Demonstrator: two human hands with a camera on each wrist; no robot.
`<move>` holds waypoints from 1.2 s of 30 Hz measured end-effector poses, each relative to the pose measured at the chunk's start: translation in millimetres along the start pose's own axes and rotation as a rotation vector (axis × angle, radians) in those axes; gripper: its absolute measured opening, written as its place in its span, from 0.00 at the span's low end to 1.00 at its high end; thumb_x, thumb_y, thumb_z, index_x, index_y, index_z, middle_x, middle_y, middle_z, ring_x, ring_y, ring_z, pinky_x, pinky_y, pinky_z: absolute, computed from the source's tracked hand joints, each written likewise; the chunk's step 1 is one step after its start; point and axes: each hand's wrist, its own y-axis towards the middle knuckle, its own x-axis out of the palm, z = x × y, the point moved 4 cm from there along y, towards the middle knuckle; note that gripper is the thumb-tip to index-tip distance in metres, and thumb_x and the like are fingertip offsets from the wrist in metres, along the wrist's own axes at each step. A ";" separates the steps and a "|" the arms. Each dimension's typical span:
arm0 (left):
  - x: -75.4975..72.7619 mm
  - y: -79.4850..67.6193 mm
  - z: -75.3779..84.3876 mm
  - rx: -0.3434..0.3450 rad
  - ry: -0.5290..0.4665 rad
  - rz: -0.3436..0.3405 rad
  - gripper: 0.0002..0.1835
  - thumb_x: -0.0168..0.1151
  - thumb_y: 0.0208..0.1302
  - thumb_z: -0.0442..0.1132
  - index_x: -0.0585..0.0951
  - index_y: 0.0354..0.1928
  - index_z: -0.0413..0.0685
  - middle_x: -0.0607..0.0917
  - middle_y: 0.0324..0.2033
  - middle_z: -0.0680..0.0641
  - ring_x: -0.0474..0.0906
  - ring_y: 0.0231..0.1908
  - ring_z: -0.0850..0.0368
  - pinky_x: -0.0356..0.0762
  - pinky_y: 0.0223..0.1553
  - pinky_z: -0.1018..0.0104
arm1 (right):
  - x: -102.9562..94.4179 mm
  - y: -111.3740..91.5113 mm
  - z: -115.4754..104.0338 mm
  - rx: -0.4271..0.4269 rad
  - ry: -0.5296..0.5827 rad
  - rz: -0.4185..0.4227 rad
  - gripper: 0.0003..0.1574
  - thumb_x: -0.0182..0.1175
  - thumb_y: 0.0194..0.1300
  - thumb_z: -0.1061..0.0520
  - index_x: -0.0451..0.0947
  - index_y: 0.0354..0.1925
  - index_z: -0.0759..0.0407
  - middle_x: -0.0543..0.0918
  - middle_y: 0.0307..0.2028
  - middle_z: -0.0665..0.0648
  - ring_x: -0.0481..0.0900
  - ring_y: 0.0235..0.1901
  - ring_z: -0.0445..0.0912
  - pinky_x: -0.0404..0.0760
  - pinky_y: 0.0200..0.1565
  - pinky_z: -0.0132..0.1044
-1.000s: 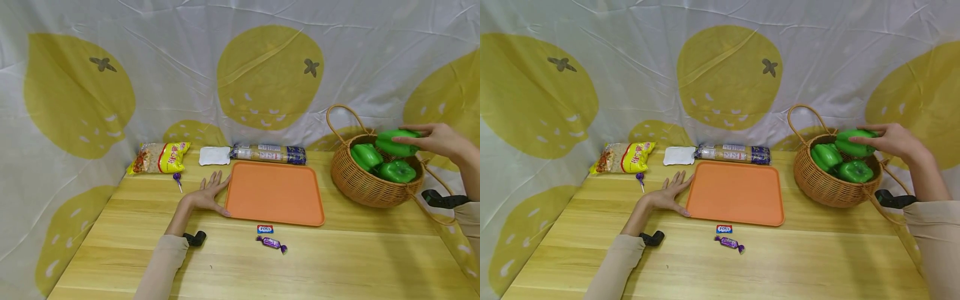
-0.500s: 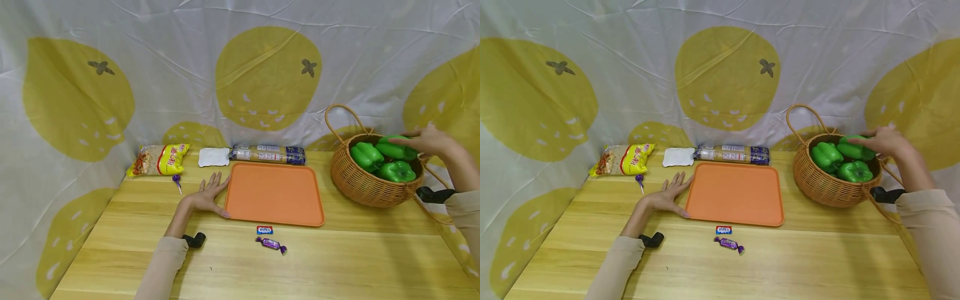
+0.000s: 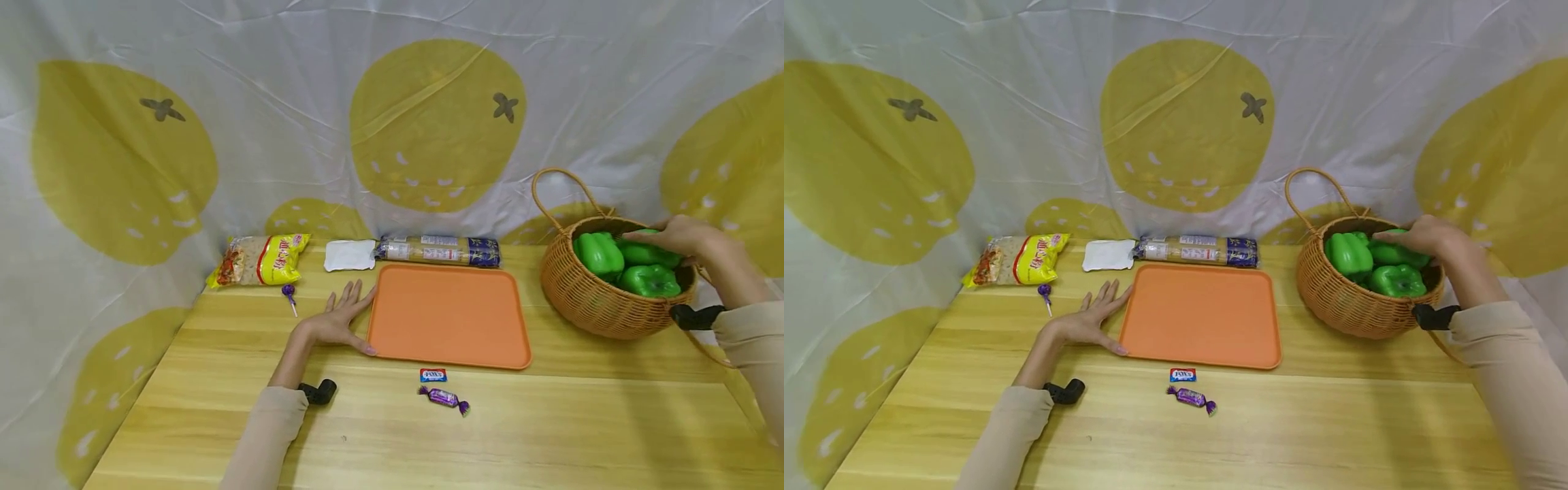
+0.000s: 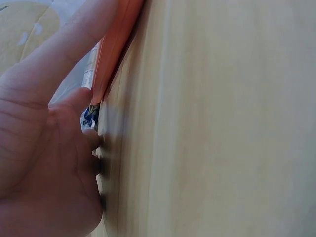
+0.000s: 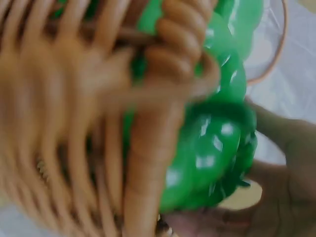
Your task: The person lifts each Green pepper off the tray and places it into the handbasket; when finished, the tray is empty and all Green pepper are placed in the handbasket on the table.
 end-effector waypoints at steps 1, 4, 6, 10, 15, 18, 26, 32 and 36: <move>-0.2 0.1 0.0 0.001 0.000 0.000 0.68 0.74 0.44 0.63 0.36 0.77 0.58 0.25 0.74 0.36 0.17 0.73 0.38 0.19 0.68 0.32 | -0.4 -1.2 -1.2 -0.015 -0.003 -0.017 0.56 0.47 0.65 0.27 0.62 0.65 0.75 0.71 0.41 0.77 0.75 0.26 0.53 0.79 0.25 0.42; -0.5 0.5 0.0 -0.001 -0.006 -0.005 0.68 0.74 0.44 0.63 0.36 0.77 0.58 0.25 0.74 0.36 0.16 0.73 0.38 0.18 0.68 0.32 | -3.5 -5.7 -0.2 -0.053 -0.001 -0.046 0.56 0.42 0.70 0.30 0.49 0.69 0.78 0.62 0.51 0.85 0.77 0.33 0.58 0.83 0.29 0.45; -0.6 0.2 -0.6 -0.009 -0.002 -0.009 0.68 0.74 0.44 0.63 0.36 0.77 0.59 0.24 0.74 0.37 0.16 0.73 0.39 0.18 0.68 0.32 | -5.8 -8.5 0.4 -0.074 0.001 -0.041 0.53 0.44 0.71 0.34 0.49 0.69 0.79 0.64 0.51 0.85 0.77 0.36 0.58 0.84 0.31 0.45; -0.3 1.6 -1.5 -0.010 0.010 -0.010 0.68 0.73 0.45 0.64 0.35 0.77 0.61 0.24 0.74 0.38 0.15 0.73 0.40 0.18 0.69 0.33 | -10.0 -9.9 4.2 -0.073 0.012 0.002 0.50 0.52 0.69 0.36 0.56 0.67 0.78 0.74 0.36 0.72 0.75 0.30 0.52 0.81 0.29 0.42; 0.2 2.2 -2.1 -0.011 0.008 -0.008 0.68 0.73 0.44 0.64 0.35 0.77 0.62 0.24 0.74 0.38 0.15 0.73 0.40 0.17 0.69 0.34 | -7.7 -5.6 13.0 -0.041 0.071 0.017 0.54 0.57 0.64 0.34 0.57 0.66 0.77 0.71 0.44 0.80 0.76 0.33 0.53 0.82 0.30 0.43; 0.2 1.7 -1.6 -0.010 0.007 -0.005 0.68 0.73 0.44 0.64 0.35 0.77 0.61 0.24 0.74 0.38 0.15 0.73 0.40 0.17 0.69 0.34 | -4.1 -4.2 18.7 -0.026 0.157 -0.008 0.56 0.57 0.64 0.33 0.54 0.69 0.73 0.61 0.56 0.87 0.75 0.44 0.68 0.84 0.35 0.46; 0.1 0.1 -0.9 -0.014 0.004 0.003 0.69 0.74 0.43 0.64 0.36 0.77 0.60 0.24 0.74 0.37 0.16 0.73 0.39 0.17 0.69 0.33 | -5.3 -9.9 8.1 -0.046 0.208 -0.059 0.52 0.50 0.69 0.33 0.45 0.75 0.60 0.47 0.67 0.86 0.56 0.61 0.79 0.78 0.49 0.61; -1.8 0.3 2.4 0.000 0.001 0.008 0.68 0.74 0.44 0.63 0.37 0.77 0.57 0.28 0.74 0.35 0.20 0.74 0.37 0.21 0.69 0.31 | -11.5 -31.2 -33.0 -0.070 0.132 -0.009 0.58 0.40 0.69 0.28 0.31 0.75 0.64 0.38 0.67 0.88 0.47 0.62 0.83 0.60 0.52 0.76; -11.8 -8.2 12.4 -0.016 -0.049 0.026 0.63 0.72 0.48 0.61 0.40 0.77 0.56 0.33 0.76 0.36 0.25 0.75 0.37 0.23 0.69 0.31 | -8.2 -48.8 -68.8 -0.121 0.174 0.062 0.55 0.40 0.70 0.29 0.32 0.77 0.58 0.40 0.71 0.81 0.46 0.66 0.79 0.59 0.54 0.75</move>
